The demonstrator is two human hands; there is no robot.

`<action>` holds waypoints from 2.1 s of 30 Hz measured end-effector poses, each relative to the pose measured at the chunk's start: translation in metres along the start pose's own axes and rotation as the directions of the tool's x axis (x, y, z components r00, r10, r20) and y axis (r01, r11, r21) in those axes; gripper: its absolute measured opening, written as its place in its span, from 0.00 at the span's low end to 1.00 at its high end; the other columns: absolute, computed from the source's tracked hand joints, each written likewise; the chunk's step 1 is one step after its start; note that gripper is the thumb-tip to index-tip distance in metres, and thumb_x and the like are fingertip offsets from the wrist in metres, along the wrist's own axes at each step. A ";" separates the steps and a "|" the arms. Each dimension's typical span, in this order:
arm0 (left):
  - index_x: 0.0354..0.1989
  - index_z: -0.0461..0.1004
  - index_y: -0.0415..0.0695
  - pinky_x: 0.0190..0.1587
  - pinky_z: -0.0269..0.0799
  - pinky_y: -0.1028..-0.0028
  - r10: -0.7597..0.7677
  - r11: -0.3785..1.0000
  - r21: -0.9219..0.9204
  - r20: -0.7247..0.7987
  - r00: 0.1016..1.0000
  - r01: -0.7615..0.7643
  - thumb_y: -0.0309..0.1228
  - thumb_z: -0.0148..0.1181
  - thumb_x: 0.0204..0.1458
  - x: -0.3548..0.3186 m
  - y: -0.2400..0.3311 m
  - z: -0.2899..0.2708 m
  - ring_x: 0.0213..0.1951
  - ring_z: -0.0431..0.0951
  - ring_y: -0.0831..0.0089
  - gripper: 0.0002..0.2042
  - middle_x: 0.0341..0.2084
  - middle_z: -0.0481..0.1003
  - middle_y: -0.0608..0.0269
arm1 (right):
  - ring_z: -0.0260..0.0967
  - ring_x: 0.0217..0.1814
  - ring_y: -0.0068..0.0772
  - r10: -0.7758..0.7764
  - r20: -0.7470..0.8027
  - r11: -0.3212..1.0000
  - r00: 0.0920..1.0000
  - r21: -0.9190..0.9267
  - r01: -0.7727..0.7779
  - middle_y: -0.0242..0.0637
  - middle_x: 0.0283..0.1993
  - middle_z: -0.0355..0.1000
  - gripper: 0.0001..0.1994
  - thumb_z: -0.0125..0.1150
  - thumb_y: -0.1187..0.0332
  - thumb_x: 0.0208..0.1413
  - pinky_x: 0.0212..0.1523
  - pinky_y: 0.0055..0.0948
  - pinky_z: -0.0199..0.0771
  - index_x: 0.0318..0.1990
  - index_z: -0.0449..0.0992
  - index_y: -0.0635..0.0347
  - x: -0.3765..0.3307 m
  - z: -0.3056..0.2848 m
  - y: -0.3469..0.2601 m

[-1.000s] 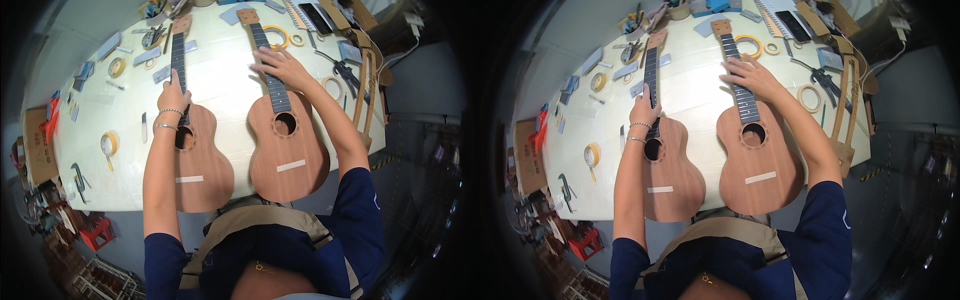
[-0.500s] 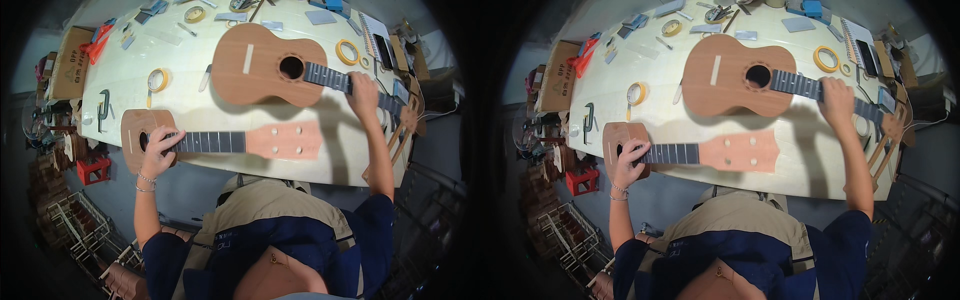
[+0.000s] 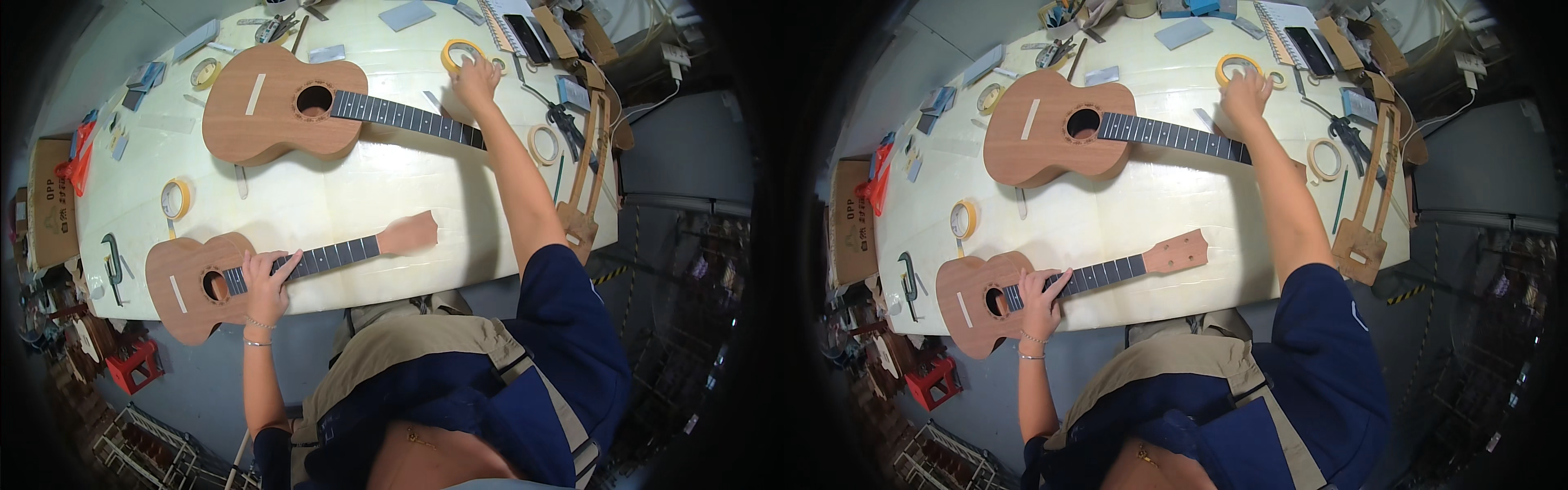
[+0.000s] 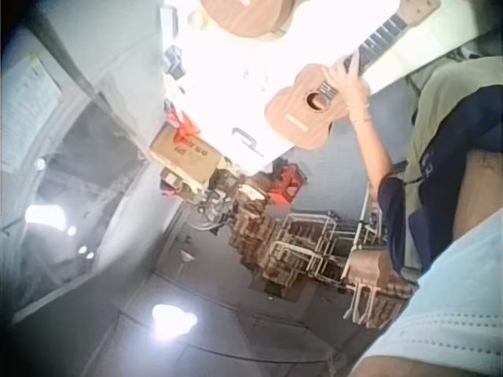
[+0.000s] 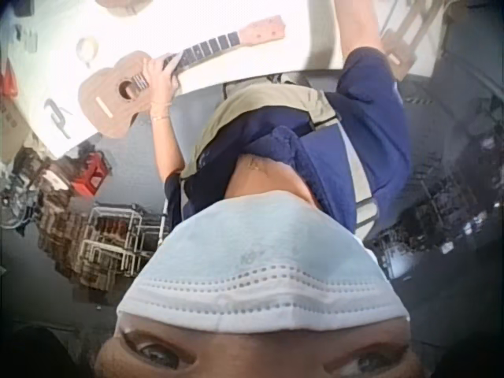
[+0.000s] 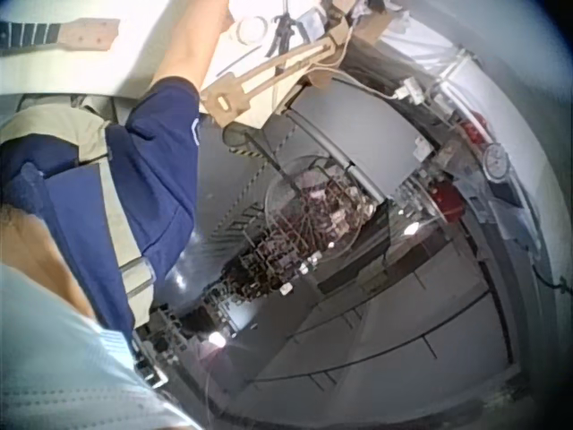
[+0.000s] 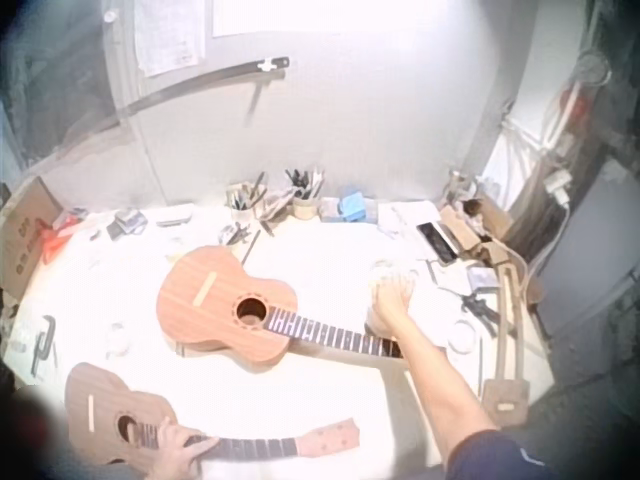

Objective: The person cleans a workbench, then uses a pencil and a wooden jig to mark positions on the body of an unfinished acoustic guitar. They apply masking tape to the soundhole and fretboard, then place the guitar on a rack. The process is repeated on additional guitars.

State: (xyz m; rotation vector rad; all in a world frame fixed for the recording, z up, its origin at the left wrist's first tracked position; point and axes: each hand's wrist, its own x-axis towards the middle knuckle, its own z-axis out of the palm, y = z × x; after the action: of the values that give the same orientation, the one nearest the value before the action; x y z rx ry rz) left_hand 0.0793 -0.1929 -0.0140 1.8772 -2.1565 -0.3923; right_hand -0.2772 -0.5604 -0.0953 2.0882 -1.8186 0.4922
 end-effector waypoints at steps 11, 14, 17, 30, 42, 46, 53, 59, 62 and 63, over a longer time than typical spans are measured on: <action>0.37 0.77 0.36 0.53 0.65 0.72 -0.427 0.558 -0.823 -0.179 0.886 0.103 0.26 0.53 0.55 0.070 0.072 -0.020 0.42 0.75 0.69 0.08 0.36 0.77 0.58 | 0.62 0.39 0.18 -0.459 0.356 -0.078 0.814 0.897 -0.436 0.29 0.37 0.69 0.11 0.50 0.64 0.61 0.43 0.19 0.64 0.42 0.71 0.64 -0.073 -0.131 -0.030; 0.45 0.74 0.34 0.55 0.63 0.76 -0.458 0.024 -1.000 -0.029 0.888 -0.020 0.32 0.46 0.61 0.096 0.096 -0.021 0.48 0.71 0.73 0.14 0.45 0.73 0.58 | 0.67 0.46 0.29 -0.582 0.123 -0.221 0.804 0.927 -0.302 0.36 0.38 0.71 0.13 0.54 0.63 0.59 0.49 0.28 0.66 0.38 0.73 0.67 -0.109 -0.175 -0.043; 0.51 0.68 0.31 0.58 0.64 0.72 -0.283 -0.005 -0.998 0.059 0.957 0.060 0.36 0.42 0.63 0.091 0.108 -0.028 0.51 0.71 0.69 0.19 0.51 0.69 0.51 | 0.68 0.50 0.38 -0.588 0.140 -0.188 0.796 0.934 -0.303 0.38 0.37 0.72 0.12 0.55 0.64 0.57 0.52 0.35 0.65 0.34 0.74 0.66 -0.127 -0.205 -0.045; 0.30 0.73 0.34 0.41 0.74 0.80 -0.445 0.168 -0.978 -0.186 0.876 -0.122 0.19 0.62 0.47 0.045 0.116 0.018 0.41 0.74 0.75 0.04 0.41 0.69 0.57 | 0.56 0.65 0.39 -0.647 0.616 -0.711 0.449 -0.275 -0.647 0.46 0.60 0.61 0.25 0.55 0.60 0.58 0.66 0.42 0.52 0.58 0.61 0.66 -0.203 -0.220 -0.087; 0.28 0.75 0.37 0.32 0.69 0.83 -0.854 0.077 -0.970 0.055 0.517 0.230 0.21 0.62 0.47 -0.064 -0.014 -0.012 0.26 0.71 0.80 0.02 0.24 0.74 0.66 | 0.56 0.67 0.29 0.242 0.816 -0.944 0.525 0.324 -0.067 0.34 0.57 0.68 0.23 0.49 0.75 0.58 0.68 0.46 0.41 0.61 0.59 0.59 -0.245 -0.167 -0.038; 0.30 0.77 0.34 0.28 0.66 0.85 -0.701 0.698 -0.549 -0.394 0.594 0.460 0.24 0.64 0.47 -0.073 -0.070 0.006 0.24 0.68 0.84 0.05 0.23 0.73 0.69 | 0.57 0.67 0.32 0.083 0.277 0.305 0.957 0.907 -0.289 0.37 0.53 0.72 0.35 0.58 0.64 0.55 0.68 0.43 0.40 0.66 0.48 0.64 -0.240 -0.158 -0.066; 0.38 0.74 0.32 0.35 0.70 0.84 -0.831 0.433 -0.789 -0.163 0.531 0.436 0.21 0.63 0.48 -0.060 -0.078 0.003 0.30 0.74 0.83 0.09 0.26 0.77 0.66 | 0.67 0.57 0.39 0.063 0.427 0.680 0.902 0.644 -0.352 0.43 0.40 0.76 0.51 0.65 0.67 0.51 0.56 0.31 0.65 0.67 0.25 0.69 -0.226 -0.161 -0.096; 0.47 0.63 0.33 0.31 0.69 0.83 -0.895 0.342 -0.813 -0.129 0.426 0.472 0.25 0.69 0.42 -0.053 -0.077 -0.005 0.27 0.74 0.82 0.25 0.23 0.77 0.59 | 0.70 0.45 0.35 0.238 0.586 0.511 0.775 0.603 -0.613 0.47 0.40 0.71 0.52 0.68 0.63 0.48 0.48 0.28 0.70 0.66 0.29 0.74 -0.233 -0.150 -0.086; 0.48 0.61 0.32 0.32 0.71 0.82 -0.896 0.349 -0.800 -0.132 0.425 0.488 0.23 0.69 0.42 -0.053 -0.078 -0.004 0.28 0.75 0.80 0.26 0.24 0.77 0.58 | 0.69 0.42 0.33 0.279 0.598 0.534 0.752 0.554 -0.639 0.45 0.39 0.69 0.53 0.69 0.60 0.47 0.45 0.28 0.70 0.66 0.32 0.75 -0.234 -0.149 -0.086; 0.48 0.61 0.31 0.34 0.72 0.81 -0.894 0.355 -0.789 -0.130 0.428 0.501 0.22 0.68 0.42 -0.052 -0.079 -0.004 0.29 0.76 0.80 0.26 0.25 0.77 0.57 | 0.69 0.41 0.32 0.290 0.597 0.523 0.748 0.555 -0.646 0.44 0.38 0.69 0.53 0.70 0.59 0.46 0.44 0.28 0.70 0.66 0.33 0.75 -0.235 -0.149 -0.086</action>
State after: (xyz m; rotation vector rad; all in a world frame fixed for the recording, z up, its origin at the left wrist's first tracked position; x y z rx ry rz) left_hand 0.1604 -0.1516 -0.0395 2.0269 -0.4844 -0.5686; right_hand -0.2282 -0.2745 -0.0734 2.2355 -2.9035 1.1688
